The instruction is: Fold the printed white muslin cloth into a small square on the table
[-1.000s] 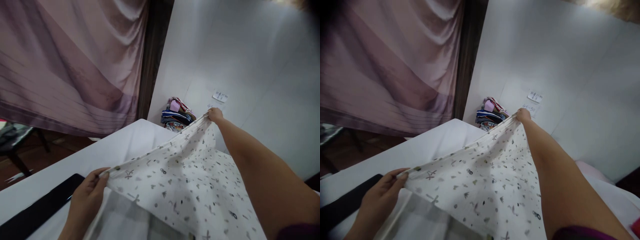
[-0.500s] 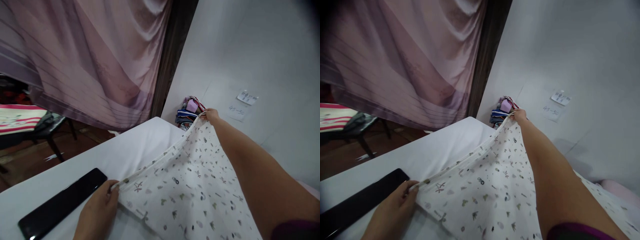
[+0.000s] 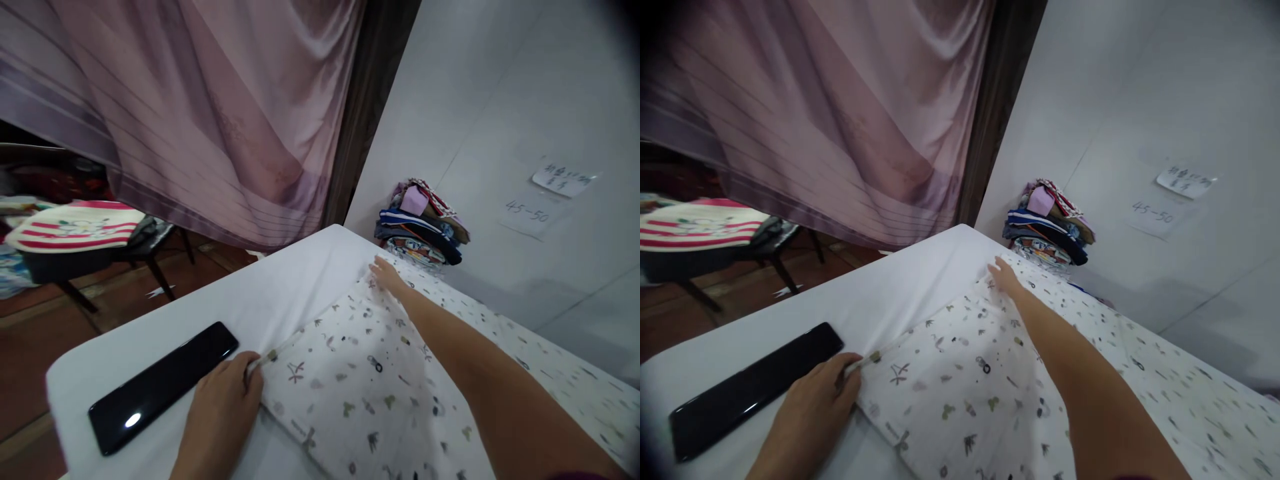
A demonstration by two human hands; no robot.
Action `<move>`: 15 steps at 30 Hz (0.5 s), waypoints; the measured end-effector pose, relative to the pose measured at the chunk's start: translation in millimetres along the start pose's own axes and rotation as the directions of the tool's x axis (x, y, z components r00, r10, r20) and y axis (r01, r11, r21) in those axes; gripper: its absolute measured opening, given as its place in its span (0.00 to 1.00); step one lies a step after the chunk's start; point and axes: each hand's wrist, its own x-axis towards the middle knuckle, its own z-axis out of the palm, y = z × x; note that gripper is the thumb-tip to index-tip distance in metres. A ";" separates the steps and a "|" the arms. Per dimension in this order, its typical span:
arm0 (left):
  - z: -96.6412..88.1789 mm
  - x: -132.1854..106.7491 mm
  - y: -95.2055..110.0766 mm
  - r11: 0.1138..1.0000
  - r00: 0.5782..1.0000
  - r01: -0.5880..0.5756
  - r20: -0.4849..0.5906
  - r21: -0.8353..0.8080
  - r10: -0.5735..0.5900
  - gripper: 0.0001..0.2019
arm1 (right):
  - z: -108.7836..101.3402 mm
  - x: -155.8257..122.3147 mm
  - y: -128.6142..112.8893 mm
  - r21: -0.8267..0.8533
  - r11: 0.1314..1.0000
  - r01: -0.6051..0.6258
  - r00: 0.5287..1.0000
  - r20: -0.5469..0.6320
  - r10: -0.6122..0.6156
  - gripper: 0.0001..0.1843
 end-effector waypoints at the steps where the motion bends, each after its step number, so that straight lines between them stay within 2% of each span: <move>1: -0.6 -0.3 0.5 1.000 1.000 -0.002 -0.010 -0.009 0.002 0.18 | 2.9 -17.8 3.5 -0.032 0.999 -0.013 0.999 0.031 0.014 0.27; 5: -4.8 -1.5 3.7 0.999 0.995 0.025 -0.092 -0.046 -0.029 0.19 | 1.2 -90.2 8.9 -0.160 0.987 -0.013 0.991 0.129 0.034 0.27; 8: -8.7 -2.2 7.7 0.997 0.983 0.043 -0.176 -0.068 -0.054 0.19 | 1.8 -127.8 5.8 -0.339 0.936 0.090 0.962 0.272 0.007 0.30; 10: -10.8 -1.8 10.0 0.997 0.978 0.045 -0.198 -0.065 -0.057 0.18 | 5.9 -138.0 0.8 -0.490 0.851 0.188 0.929 0.371 0.009 0.32; 12: -12.4 -0.8 11.3 0.998 0.985 0.058 -0.161 -0.026 -0.061 0.18 | 10.0 -138.4 -6.0 -0.568 0.786 0.244 0.909 0.416 0.019 0.33; 15: -14.2 1.1 11.1 0.996 0.995 0.069 -0.071 0.057 -0.065 0.19 | 11.1 -133.8 -17.5 -0.575 0.777 0.257 0.895 0.444 0.033 0.33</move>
